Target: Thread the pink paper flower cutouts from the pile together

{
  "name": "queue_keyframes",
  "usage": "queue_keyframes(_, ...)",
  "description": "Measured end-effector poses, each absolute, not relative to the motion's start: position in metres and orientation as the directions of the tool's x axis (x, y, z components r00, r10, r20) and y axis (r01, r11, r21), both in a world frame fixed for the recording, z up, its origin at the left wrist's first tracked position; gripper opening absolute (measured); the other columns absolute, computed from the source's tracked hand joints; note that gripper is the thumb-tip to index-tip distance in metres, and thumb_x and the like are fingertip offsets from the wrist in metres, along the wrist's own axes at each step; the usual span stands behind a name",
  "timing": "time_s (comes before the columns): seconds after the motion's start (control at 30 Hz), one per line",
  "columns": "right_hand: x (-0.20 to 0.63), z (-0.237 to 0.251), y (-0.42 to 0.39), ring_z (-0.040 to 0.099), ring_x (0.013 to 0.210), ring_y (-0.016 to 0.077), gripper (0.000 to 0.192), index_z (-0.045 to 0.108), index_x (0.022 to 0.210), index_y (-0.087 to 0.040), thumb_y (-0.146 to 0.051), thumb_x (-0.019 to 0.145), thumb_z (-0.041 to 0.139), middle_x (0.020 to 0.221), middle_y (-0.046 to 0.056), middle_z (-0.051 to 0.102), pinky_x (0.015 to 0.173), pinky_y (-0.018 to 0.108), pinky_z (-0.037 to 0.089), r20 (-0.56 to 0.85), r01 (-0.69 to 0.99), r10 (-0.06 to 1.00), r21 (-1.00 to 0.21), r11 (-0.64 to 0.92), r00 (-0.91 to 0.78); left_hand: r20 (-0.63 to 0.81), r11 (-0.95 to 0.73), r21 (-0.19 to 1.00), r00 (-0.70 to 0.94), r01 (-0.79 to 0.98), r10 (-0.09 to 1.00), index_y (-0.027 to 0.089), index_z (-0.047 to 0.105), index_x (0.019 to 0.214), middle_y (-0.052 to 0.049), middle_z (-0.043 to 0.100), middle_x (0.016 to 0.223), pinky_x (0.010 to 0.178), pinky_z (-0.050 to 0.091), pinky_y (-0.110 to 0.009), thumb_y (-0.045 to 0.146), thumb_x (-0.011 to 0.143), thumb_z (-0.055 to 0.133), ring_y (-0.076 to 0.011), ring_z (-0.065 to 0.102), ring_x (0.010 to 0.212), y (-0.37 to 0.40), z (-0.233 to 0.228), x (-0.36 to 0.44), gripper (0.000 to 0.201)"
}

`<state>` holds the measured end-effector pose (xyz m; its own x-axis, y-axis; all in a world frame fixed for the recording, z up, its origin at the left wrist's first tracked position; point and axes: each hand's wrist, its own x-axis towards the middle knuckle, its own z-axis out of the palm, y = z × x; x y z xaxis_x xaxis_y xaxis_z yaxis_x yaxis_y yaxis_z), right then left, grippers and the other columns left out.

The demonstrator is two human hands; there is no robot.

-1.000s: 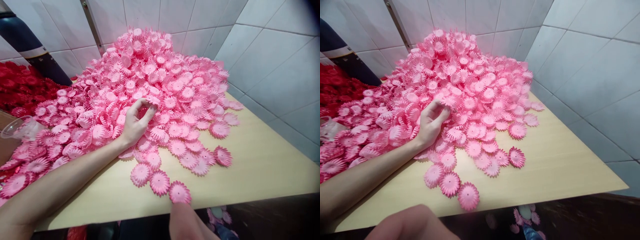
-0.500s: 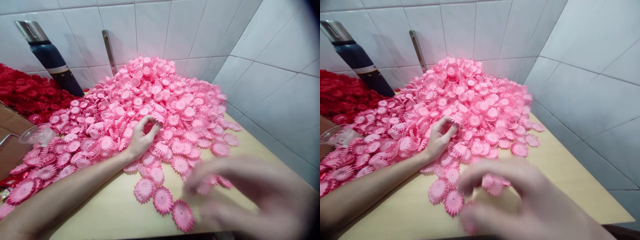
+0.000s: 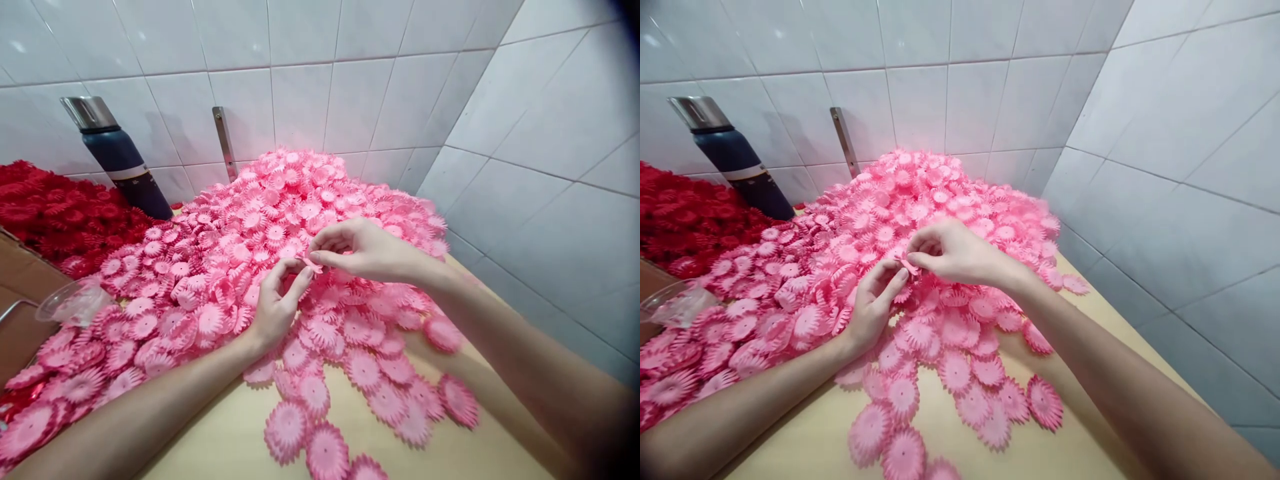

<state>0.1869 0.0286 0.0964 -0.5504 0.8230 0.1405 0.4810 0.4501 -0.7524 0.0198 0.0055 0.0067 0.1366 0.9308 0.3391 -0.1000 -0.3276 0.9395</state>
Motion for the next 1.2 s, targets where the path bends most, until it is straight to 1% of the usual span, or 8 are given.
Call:
queue_keyframes(0.13, 0.187, 0.111, 0.038, 0.057, 0.059, 0.0099, 0.008, 0.066, 0.076, -0.015, -0.016, 0.080, 0.059, 0.068, 0.001, 0.065, 0.051, 0.022, 0.042, 0.054, 0.539, 0.792, -0.705, 0.461, -0.608, 0.296, -0.289, 0.949, 0.037, -0.123, 0.955, 0.022, 0.057, 0.104, -0.001, 0.064, 0.092, 0.077, 0.048, -0.025, 0.027, 0.084, 0.067, -0.0142, 0.061, 0.086, 0.010, 0.006, 0.019, 0.023)
queue_keyframes(0.27, 0.192, 0.104, 0.045, 0.058, 0.058, 0.0102, 0.004, 0.059, 0.076, -0.016, -0.013, 0.076, 0.062, 0.068, 0.000, 0.065, 0.049, 0.021, 0.042, 0.002, 0.505, 0.794, -0.771, 0.389, -0.608, 0.308, -0.305, 0.951, 0.054, -0.044, 0.950, 0.019, 0.063, 0.088, -0.001, 0.064, 0.082, 0.070, 0.047, -0.023, 0.027, 0.084, 0.066, -0.0130, 0.059, 0.075, 0.013, 0.005, 0.018, 0.010)
queue_keyframes(0.4, 0.197, 0.093, 0.052, 0.064, 0.070, 0.0136, 0.031, 0.059, 0.096, -0.017, -0.024, 0.071, 0.075, 0.084, 0.004, 0.070, 0.058, 0.024, 0.049, 0.033, 0.412, 0.769, -0.830, 0.377, -0.638, 0.297, -0.302, 0.950, 0.076, 0.072, 0.952, 0.017, 0.066, 0.081, -0.002, 0.065, 0.079, 0.067, 0.046, -0.025, 0.028, 0.083, 0.067, -0.0142, 0.057, 0.073, 0.014, 0.005, 0.017, 0.011)
queue_keyframes(0.47, 0.197, 0.090, 0.054, 0.062, 0.065, 0.0123, 0.035, 0.058, 0.099, -0.017, -0.028, 0.072, 0.077, 0.080, 0.003, 0.070, 0.055, 0.023, 0.048, 0.052, 0.382, 0.767, -0.844, 0.376, -0.639, 0.282, -0.291, 0.953, 0.105, 0.081, 0.954, 0.017, 0.067, 0.082, -0.003, 0.065, 0.080, 0.068, 0.046, -0.026, 0.027, 0.082, 0.067, -0.0146, 0.058, 0.073, 0.014, 0.006, 0.016, 0.011)
queue_keyframes(0.73, 0.194, 0.090, 0.051, 0.043, 0.047, 0.0073, 0.024, 0.055, 0.096, -0.018, -0.039, 0.086, 0.064, 0.056, -0.006, 0.054, 0.044, 0.020, 0.033, 0.094, 0.452, 0.738, -0.736, 0.503, -0.669, 0.211, -0.208, 0.978, 0.170, -0.030, 0.963, 0.017, 0.065, 0.089, -0.001, 0.063, 0.079, 0.066, 0.046, -0.025, 0.031, 0.084, 0.065, -0.0136, 0.057, 0.070, 0.008, 0.009, 0.016, 0.015)
queue_keyframes(0.87, 0.190, 0.087, 0.049, 0.040, 0.045, 0.0067, 0.020, 0.050, 0.093, -0.021, -0.039, 0.089, 0.059, 0.055, -0.007, 0.054, 0.041, 0.019, 0.029, 0.098, 0.425, 0.727, -0.755, 0.499, -0.679, 0.270, -0.266, 0.963, 0.187, -0.047, 0.945, 0.017, 0.064, 0.094, -0.004, 0.065, 0.091, 0.079, 0.047, -0.027, 0.029, 0.087, 0.063, -0.0164, 0.059, 0.085, 0.009, 0.010, 0.016, 0.014)
queue_keyframes(1.0, 0.188, 0.083, 0.050, 0.036, 0.043, 0.0056, 0.030, 0.050, 0.086, -0.021, -0.043, 0.081, 0.070, 0.051, -0.010, 0.046, 0.039, 0.019, 0.024, 0.107, 0.423, 0.764, -0.780, 0.461, -0.636, 0.283, -0.284, 0.958, 0.220, -0.030, 0.934, 0.018, 0.064, 0.092, -0.002, 0.063, 0.085, 0.074, 0.046, -0.025, 0.029, 0.087, 0.064, -0.0146, 0.057, 0.079, 0.009, 0.009, 0.016, 0.013)
queue_keyframes(1.2, 0.191, 0.086, 0.052, 0.037, 0.046, 0.0049, 0.038, 0.047, 0.075, -0.019, -0.042, 0.072, 0.078, 0.054, -0.009, 0.045, 0.041, 0.019, 0.023, 0.138, 0.378, 0.780, -0.815, 0.439, -0.610, 0.283, -0.290, 0.957, 0.217, 0.001, 0.934, 0.018, 0.064, 0.087, -0.001, 0.057, 0.076, 0.065, 0.043, -0.024, 0.034, 0.089, 0.060, -0.0125, 0.049, 0.068, 0.009, 0.005, 0.014, 0.018)
